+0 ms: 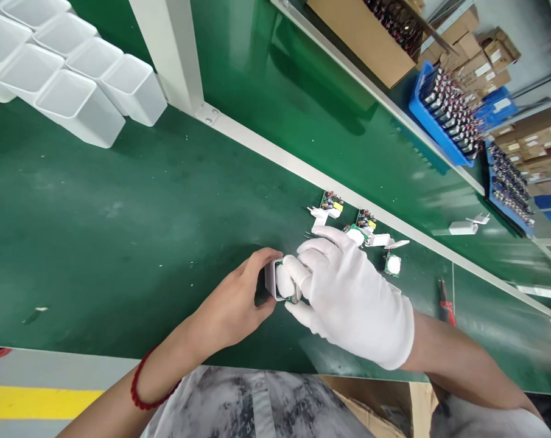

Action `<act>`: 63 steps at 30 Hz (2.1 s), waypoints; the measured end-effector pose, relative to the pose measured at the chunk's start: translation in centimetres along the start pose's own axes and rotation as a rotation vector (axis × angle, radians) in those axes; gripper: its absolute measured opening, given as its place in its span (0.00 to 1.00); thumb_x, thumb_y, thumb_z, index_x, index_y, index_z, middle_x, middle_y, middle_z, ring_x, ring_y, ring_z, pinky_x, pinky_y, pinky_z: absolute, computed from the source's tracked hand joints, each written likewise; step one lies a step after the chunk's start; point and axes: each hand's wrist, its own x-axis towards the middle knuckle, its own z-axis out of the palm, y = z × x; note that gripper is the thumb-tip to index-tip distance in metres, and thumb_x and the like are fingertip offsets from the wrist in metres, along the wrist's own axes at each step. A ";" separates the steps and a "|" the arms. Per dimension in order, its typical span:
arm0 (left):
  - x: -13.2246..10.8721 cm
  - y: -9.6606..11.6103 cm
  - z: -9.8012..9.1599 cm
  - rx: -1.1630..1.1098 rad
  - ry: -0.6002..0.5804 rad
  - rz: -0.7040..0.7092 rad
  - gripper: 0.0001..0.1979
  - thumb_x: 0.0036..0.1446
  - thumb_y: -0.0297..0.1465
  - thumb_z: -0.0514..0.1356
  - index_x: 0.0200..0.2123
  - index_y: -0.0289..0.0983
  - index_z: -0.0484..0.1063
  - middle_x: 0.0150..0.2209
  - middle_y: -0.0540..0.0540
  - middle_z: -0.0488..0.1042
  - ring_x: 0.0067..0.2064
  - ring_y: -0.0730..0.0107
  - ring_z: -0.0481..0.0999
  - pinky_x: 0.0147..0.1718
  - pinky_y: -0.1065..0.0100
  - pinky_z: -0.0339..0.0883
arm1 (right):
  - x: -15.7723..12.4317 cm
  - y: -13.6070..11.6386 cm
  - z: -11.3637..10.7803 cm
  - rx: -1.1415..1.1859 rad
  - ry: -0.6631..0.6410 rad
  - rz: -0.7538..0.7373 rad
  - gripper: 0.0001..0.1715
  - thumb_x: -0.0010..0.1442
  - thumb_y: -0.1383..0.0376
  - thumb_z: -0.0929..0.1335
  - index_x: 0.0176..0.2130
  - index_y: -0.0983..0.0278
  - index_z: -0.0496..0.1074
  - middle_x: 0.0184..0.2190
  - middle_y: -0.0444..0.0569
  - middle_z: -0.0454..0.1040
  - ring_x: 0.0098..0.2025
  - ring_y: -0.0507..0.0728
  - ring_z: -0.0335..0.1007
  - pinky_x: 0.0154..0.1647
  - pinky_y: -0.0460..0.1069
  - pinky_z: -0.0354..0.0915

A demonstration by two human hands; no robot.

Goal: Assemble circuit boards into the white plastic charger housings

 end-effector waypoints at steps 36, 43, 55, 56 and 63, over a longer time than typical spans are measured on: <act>0.2 -0.1 0.0 0.021 0.019 0.008 0.31 0.54 0.25 0.59 0.59 0.44 0.54 0.60 0.45 0.69 0.59 0.55 0.73 0.53 0.57 0.70 | -2.3 -4.2 9.1 1.010 0.367 0.453 0.29 0.67 0.52 0.61 0.59 0.67 0.62 0.51 0.58 0.72 0.49 0.60 0.72 0.48 0.54 0.71; 0.1 -0.1 0.1 0.024 0.061 0.056 0.30 0.54 0.24 0.59 0.58 0.43 0.54 0.60 0.45 0.70 0.58 0.57 0.73 0.53 0.59 0.69 | -0.4 -4.8 10.3 1.229 0.469 0.532 0.32 0.68 0.53 0.61 0.63 0.68 0.58 0.61 0.63 0.64 0.62 0.60 0.64 0.60 0.55 0.64; -0.3 0.0 -0.4 0.048 -0.001 0.062 0.35 0.57 0.30 0.60 0.65 0.44 0.49 0.65 0.43 0.63 0.62 0.55 0.68 0.57 0.56 0.66 | -0.8 -5.1 10.4 1.660 0.451 0.621 0.39 0.61 0.48 0.68 0.65 0.57 0.59 0.67 0.53 0.58 0.66 0.63 0.57 0.67 0.61 0.57; -0.5 0.4 -0.6 0.070 -0.015 0.079 0.36 0.58 0.32 0.60 0.66 0.44 0.47 0.66 0.42 0.60 0.63 0.54 0.66 0.58 0.55 0.65 | -1.1 -4.9 10.5 1.674 0.434 0.603 0.40 0.61 0.48 0.68 0.66 0.57 0.57 0.68 0.52 0.56 0.67 0.64 0.56 0.66 0.61 0.58; 1.1 3.9 -1.1 0.341 0.088 0.184 0.38 0.54 0.37 0.65 0.66 0.40 0.56 0.52 0.38 0.70 0.54 0.46 0.67 0.47 0.50 0.70 | -2.0 -4.4 11.9 1.647 0.552 0.486 0.31 0.65 0.47 0.63 0.61 0.57 0.63 0.58 0.53 0.67 0.56 0.63 0.67 0.58 0.62 0.66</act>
